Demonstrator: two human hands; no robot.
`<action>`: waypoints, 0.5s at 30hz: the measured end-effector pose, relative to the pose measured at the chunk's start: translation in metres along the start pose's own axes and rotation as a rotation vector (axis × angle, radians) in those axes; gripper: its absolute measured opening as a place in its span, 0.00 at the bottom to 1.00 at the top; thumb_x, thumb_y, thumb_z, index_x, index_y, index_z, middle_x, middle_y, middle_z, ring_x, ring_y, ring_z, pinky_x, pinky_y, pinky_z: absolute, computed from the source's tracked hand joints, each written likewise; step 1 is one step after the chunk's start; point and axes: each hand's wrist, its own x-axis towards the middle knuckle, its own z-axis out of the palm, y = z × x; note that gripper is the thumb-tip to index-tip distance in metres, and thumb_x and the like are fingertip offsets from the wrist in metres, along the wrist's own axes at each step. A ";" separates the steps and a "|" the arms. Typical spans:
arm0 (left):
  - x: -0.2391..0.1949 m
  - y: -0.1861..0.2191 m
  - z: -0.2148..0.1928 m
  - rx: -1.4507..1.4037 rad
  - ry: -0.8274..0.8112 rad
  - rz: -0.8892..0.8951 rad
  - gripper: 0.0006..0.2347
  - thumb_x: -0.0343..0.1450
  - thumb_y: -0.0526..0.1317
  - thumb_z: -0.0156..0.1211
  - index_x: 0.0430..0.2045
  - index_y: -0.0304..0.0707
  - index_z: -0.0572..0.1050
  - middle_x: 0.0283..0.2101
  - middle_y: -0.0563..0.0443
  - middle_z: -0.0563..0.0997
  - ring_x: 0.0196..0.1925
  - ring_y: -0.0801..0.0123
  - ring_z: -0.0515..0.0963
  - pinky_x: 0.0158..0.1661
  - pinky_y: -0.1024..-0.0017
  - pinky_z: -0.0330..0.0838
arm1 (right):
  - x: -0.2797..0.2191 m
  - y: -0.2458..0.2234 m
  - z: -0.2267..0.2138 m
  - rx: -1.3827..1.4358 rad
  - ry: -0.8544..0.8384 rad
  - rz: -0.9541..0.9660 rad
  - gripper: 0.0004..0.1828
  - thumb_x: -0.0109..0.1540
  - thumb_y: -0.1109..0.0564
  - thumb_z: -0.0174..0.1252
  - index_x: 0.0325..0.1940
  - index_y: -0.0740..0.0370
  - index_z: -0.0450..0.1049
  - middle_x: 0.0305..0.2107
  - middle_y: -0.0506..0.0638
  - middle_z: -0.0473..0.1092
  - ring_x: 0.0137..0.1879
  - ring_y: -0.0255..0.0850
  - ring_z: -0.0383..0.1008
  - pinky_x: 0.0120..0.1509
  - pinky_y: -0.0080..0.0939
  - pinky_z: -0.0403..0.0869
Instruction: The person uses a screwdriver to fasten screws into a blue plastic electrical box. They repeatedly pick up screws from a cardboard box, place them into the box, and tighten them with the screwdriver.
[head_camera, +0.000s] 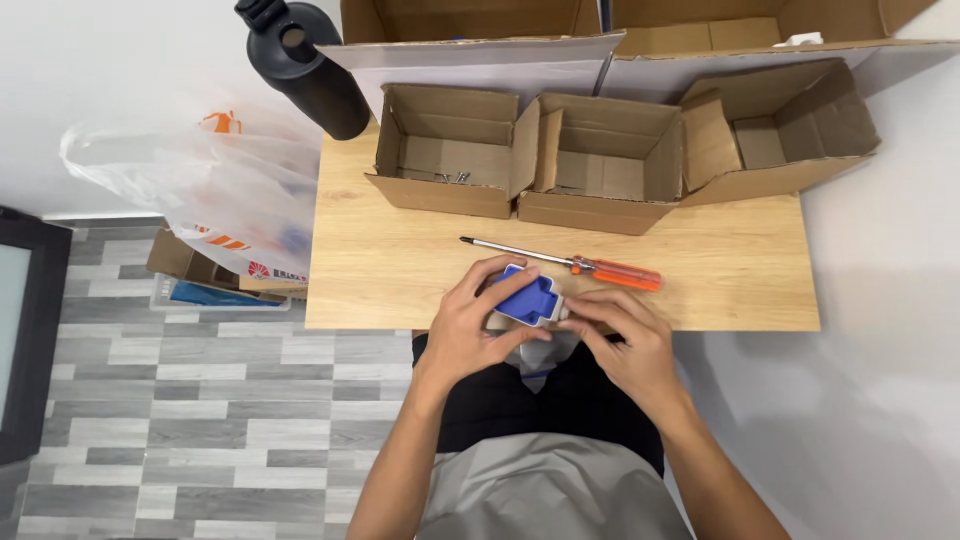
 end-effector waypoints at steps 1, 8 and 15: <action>-0.001 0.001 0.001 0.002 0.000 0.003 0.27 0.60 0.44 0.78 0.55 0.46 0.78 0.53 0.41 0.80 0.50 0.49 0.85 0.51 0.58 0.80 | -0.002 0.002 0.002 0.001 0.003 -0.002 0.09 0.56 0.62 0.72 0.40 0.57 0.86 0.33 0.48 0.82 0.35 0.45 0.83 0.39 0.40 0.80; -0.021 -0.005 0.015 0.021 0.150 0.150 0.23 0.60 0.44 0.79 0.49 0.45 0.82 0.52 0.36 0.81 0.47 0.48 0.85 0.49 0.55 0.81 | -0.014 0.014 0.000 0.077 0.041 0.023 0.08 0.56 0.56 0.73 0.37 0.57 0.86 0.30 0.48 0.81 0.31 0.41 0.81 0.33 0.36 0.79; -0.027 0.012 0.028 0.171 0.312 0.460 0.06 0.68 0.42 0.71 0.37 0.55 0.86 0.48 0.36 0.82 0.46 0.42 0.85 0.46 0.51 0.85 | -0.029 0.014 0.001 -0.002 -0.012 -0.085 0.20 0.71 0.47 0.44 0.40 0.61 0.76 0.30 0.51 0.71 0.30 0.48 0.74 0.36 0.43 0.77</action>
